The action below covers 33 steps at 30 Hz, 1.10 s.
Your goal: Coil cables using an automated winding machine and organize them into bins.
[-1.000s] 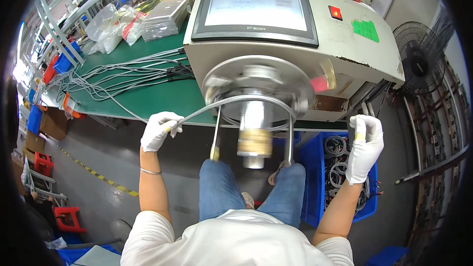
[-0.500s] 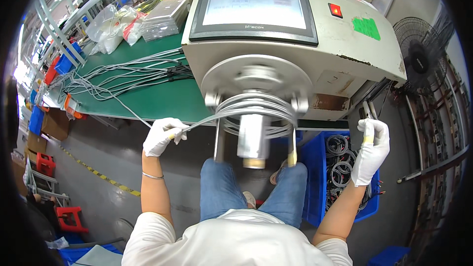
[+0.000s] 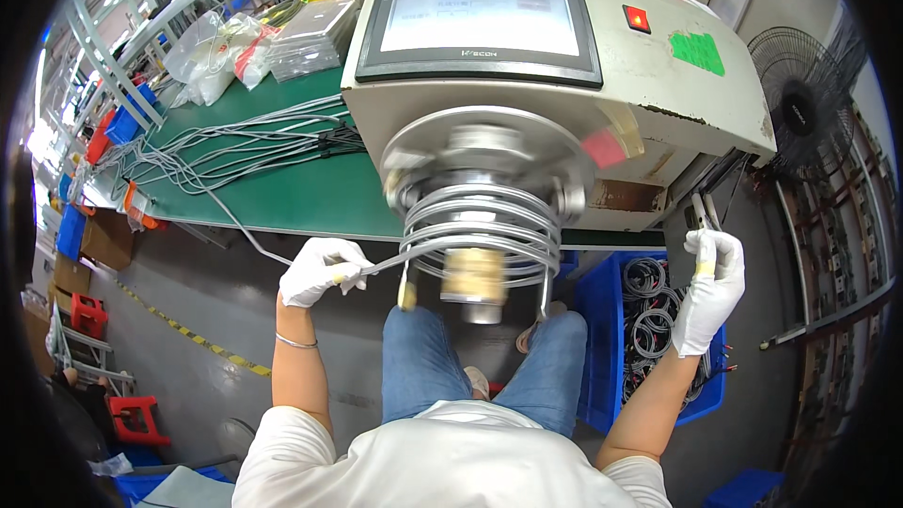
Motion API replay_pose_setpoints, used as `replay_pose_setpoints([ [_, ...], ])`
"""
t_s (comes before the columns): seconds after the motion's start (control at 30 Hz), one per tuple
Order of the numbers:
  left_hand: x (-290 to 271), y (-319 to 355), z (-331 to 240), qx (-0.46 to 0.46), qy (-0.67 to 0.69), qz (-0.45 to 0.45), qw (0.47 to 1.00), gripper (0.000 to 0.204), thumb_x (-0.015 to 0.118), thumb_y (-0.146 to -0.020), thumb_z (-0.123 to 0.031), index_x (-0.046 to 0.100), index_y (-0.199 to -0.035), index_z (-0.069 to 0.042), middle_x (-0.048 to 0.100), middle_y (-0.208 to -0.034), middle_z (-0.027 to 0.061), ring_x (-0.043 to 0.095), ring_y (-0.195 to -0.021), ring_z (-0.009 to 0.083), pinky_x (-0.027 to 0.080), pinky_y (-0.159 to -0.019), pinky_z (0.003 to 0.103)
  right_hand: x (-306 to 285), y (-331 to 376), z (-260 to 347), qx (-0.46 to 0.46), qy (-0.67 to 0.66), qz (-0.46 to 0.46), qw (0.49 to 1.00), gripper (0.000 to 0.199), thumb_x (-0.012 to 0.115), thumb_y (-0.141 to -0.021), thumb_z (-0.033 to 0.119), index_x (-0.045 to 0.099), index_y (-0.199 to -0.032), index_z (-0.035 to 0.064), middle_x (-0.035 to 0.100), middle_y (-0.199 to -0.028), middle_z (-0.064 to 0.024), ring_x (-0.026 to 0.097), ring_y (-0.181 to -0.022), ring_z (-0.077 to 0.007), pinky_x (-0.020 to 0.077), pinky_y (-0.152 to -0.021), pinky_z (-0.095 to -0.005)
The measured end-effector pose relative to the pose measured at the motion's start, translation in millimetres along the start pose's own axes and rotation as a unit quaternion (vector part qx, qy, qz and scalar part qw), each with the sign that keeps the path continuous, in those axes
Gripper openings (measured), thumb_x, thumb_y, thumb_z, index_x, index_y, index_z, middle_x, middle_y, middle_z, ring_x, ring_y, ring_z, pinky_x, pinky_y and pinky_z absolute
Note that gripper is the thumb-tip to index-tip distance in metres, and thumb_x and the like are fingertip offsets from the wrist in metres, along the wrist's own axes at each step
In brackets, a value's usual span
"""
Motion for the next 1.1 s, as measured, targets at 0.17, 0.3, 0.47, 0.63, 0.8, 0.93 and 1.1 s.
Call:
replay_pose_setpoints([
  [0.17,10.7,1.2,-12.1,0.001,0.036,-0.002,0.999,0.020,0.069,-0.079,-0.014,0.069,-0.090,0.004,0.063,-0.072,0.0123,0.053,-0.054,0.0128,0.039,-0.047,0.022,3.0,0.7,-3.1,0.006,-0.017,0.008,1.000,0.009,0.056,-0.092,0.008,0.059,-0.088,0.0006,0.061,-0.084,-0.0041,0.057,-0.078,-0.0110,0.0466,-0.079,-0.0250],
  [0.3,25.6,-0.7,-28.0,0.040,0.091,-0.004,0.995,0.022,0.069,-0.080,-0.016,0.069,-0.089,0.004,0.062,-0.071,0.0119,0.051,-0.053,0.0114,0.036,-0.046,0.021,5.2,0.0,0.5,0.000,-0.020,0.017,1.000,0.008,0.055,-0.092,0.007,0.058,-0.088,0.0005,0.061,-0.084,-0.0043,0.057,-0.078,-0.0111,0.0470,-0.078,-0.0249],
  [0.47,38.2,-4.9,-48.8,0.080,0.107,-0.035,0.990,0.034,0.071,-0.080,-0.022,0.065,-0.099,0.005,0.061,-0.072,0.0090,0.049,-0.055,0.0099,0.034,-0.047,0.021,18.6,6.1,11.9,0.003,-0.033,0.043,0.999,0.011,0.054,-0.093,0.009,0.058,-0.088,0.0007,0.060,-0.084,-0.0036,0.057,-0.078,-0.0107,0.0461,-0.076,-0.0244],
  [0.63,51.5,-12.7,-61.5,0.102,0.138,-0.068,0.983,0.081,0.076,-0.074,-0.035,0.040,-0.135,0.004,0.056,-0.072,0.0036,0.044,-0.056,0.0070,0.033,-0.049,0.019,51.8,21.0,27.8,-0.003,-0.056,0.131,0.990,0.005,0.055,-0.090,0.003,0.058,-0.089,-0.0005,0.060,-0.087,-0.0061,0.058,-0.080,-0.0123,0.0468,-0.077,-0.0247],
  [0.8,71.1,-7.4,-75.1,0.093,0.118,-0.019,0.988,0.126,0.088,-0.053,-0.045,0.017,-0.147,-0.001,0.047,-0.072,-0.0005,0.037,-0.058,0.0051,0.029,-0.051,0.018,87.8,36.0,60.9,-0.089,-0.106,0.246,0.959,0.039,0.066,-0.086,0.031,0.057,-0.106,-0.0013,0.058,-0.103,-0.0100,0.058,-0.091,-0.0175,0.0456,-0.085,-0.0302],
  [0.93,78.8,-3.6,-83.9,0.086,-0.039,-0.039,0.995,0.125,0.091,-0.050,-0.036,0.019,-0.146,-0.004,0.050,-0.083,0.0016,0.043,-0.068,0.0072,0.038,-0.060,0.020,101.2,41.0,80.8,-0.124,-0.097,0.268,0.950,0.078,0.078,-0.067,0.050,0.053,-0.121,-0.0001,0.054,-0.117,-0.0135,0.056,-0.105,-0.0234,0.0434,-0.093,-0.0341],
  [1.1,81.9,-5.5,-88.8,0.078,-0.200,-0.164,0.963,0.091,0.084,-0.061,-0.020,0.033,-0.135,-0.004,0.052,-0.092,0.0074,0.055,-0.077,0.0166,0.048,-0.074,0.028,122.8,47.1,100.4,-0.245,-0.020,0.322,0.914,0.100,0.083,-0.059,0.048,0.039,-0.136,0.0014,0.043,-0.134,-0.0190,0.044,-0.124,-0.0329,0.0360,-0.103,-0.0403],
])
Point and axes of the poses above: each hand's wrist, its own y-axis away from the middle knuckle, its own x-axis out of the palm, z = x × y, the point moved 9 cm from there along -y, towards the middle knuckle
